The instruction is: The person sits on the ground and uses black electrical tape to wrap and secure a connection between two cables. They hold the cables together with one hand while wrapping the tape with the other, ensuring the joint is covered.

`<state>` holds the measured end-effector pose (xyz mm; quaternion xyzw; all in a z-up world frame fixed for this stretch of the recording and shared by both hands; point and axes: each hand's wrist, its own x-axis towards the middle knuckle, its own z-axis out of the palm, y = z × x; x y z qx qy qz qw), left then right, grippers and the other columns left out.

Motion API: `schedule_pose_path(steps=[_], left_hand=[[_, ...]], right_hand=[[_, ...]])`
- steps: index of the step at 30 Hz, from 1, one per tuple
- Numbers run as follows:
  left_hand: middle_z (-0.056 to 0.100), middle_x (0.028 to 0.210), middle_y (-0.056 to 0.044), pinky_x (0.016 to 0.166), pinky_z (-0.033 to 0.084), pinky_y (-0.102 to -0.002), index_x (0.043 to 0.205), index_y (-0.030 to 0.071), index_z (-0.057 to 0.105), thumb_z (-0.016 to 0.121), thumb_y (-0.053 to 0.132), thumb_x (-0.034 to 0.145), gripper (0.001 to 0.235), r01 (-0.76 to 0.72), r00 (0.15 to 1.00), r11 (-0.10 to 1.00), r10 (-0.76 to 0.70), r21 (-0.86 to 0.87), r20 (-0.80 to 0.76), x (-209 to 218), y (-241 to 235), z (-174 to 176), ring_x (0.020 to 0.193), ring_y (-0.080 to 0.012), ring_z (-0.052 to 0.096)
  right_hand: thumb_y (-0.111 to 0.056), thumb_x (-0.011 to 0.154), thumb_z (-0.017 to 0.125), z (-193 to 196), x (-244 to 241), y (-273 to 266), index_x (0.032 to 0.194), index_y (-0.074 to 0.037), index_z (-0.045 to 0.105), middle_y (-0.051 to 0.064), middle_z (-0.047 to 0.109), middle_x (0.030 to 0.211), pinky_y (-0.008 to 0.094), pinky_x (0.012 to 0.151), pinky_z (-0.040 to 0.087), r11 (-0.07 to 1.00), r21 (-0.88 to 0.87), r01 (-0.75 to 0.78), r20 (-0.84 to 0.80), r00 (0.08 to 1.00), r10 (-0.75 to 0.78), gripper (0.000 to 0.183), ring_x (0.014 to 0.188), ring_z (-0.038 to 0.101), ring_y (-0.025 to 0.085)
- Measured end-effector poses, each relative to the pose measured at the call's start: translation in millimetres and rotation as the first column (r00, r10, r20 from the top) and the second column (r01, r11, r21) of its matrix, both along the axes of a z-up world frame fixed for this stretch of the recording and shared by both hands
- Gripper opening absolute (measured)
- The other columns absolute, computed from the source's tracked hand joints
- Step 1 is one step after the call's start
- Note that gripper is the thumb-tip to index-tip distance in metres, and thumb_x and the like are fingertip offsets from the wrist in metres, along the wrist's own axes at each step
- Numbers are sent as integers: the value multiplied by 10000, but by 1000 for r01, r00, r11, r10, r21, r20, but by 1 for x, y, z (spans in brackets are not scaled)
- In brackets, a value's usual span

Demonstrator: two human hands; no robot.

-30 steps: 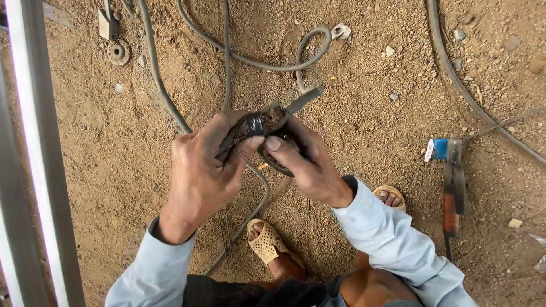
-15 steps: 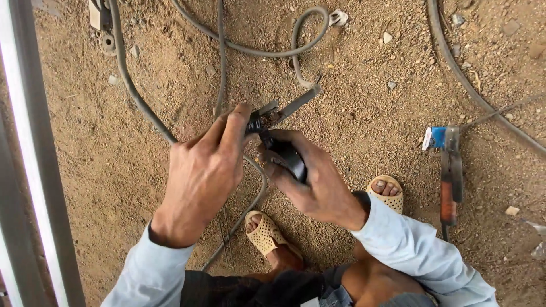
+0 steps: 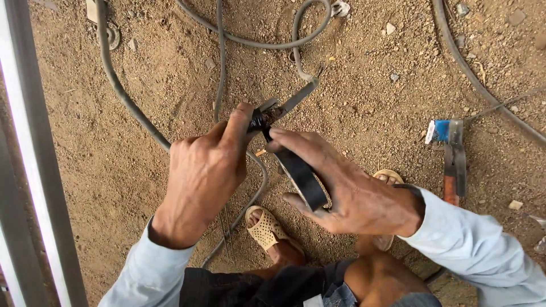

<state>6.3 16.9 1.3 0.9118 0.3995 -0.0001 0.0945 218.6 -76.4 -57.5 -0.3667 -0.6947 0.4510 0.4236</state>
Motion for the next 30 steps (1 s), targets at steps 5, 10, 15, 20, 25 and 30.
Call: schedule_pose_path(steps=[5, 10, 15, 20, 25, 30], left_hand=[[725, 700, -83, 234, 381, -303, 1329, 50, 535, 578, 91, 1097, 239, -17, 999, 998, 19, -61, 33, 3, 0, 7, 291, -130, 473], [614, 573, -52, 245, 389, -292, 1345, 11, 480, 466, 32, 1101, 245, 42, 999, 981, -36, -189, 37, 4, 0, 7, 281, -113, 469], [658, 572, -75, 280, 491, -302, 1313, 41, 573, 517, -11, 1040, 283, 75, 990, 911, -116, -406, -79, -8, -16, -26, 329, -138, 571], [724, 654, -108, 410, 517, -417, 1163, 88, 667, 606, 155, 984, 201, 43, 991, 735, 53, -677, 120, -8, -4, -18, 419, -235, 660], [786, 850, -140, 349, 594, -204, 1128, 2, 624, 594, 38, 995, 141, 207, 934, 694, 69, -690, 349, -18, 10, -15, 446, -117, 732], [780, 764, -130, 335, 581, -198, 1110, 38, 618, 605, 16, 974, 138, 166, 961, 715, 36, -680, 272, -12, 9, -10, 391, -112, 727]], right_hand=[[40, 1003, 752, -20, 13, 17, 1668, -147, 128, 185, 570, 1482, 574, 1377, 364, 989, 85, -119, -108, 986, 128, 931, 1475, 559, 327], [-293, 1201, 743, -58, 22, 46, 1678, 13, 178, 275, 331, 1659, 281, 567, 681, 686, 713, 147, 58, 962, -266, 800, 773, 767, 173], [-97, 1022, 464, 70, 53, 71, 978, 107, 626, 135, 535, 545, 231, 358, 372, 946, -314, 80, -319, 930, -185, 263, 361, 452, 156], [-10, 1232, 789, 27, 39, 67, 1518, 24, 499, 189, 793, 1199, 306, 684, 664, 929, 345, 134, 155, 968, -197, 410, 833, 774, 193], [-645, 955, 446, -9, 0, 33, 1107, -32, 622, 140, 616, 1020, 533, 967, 460, 963, 156, 222, 387, 883, -266, 656, 940, 588, 295], [-718, 918, 364, -4, 5, 72, 1231, -74, 658, 158, 639, 1083, 550, 901, 478, 982, -184, 31, 353, 935, 36, 774, 995, 597, 323]])
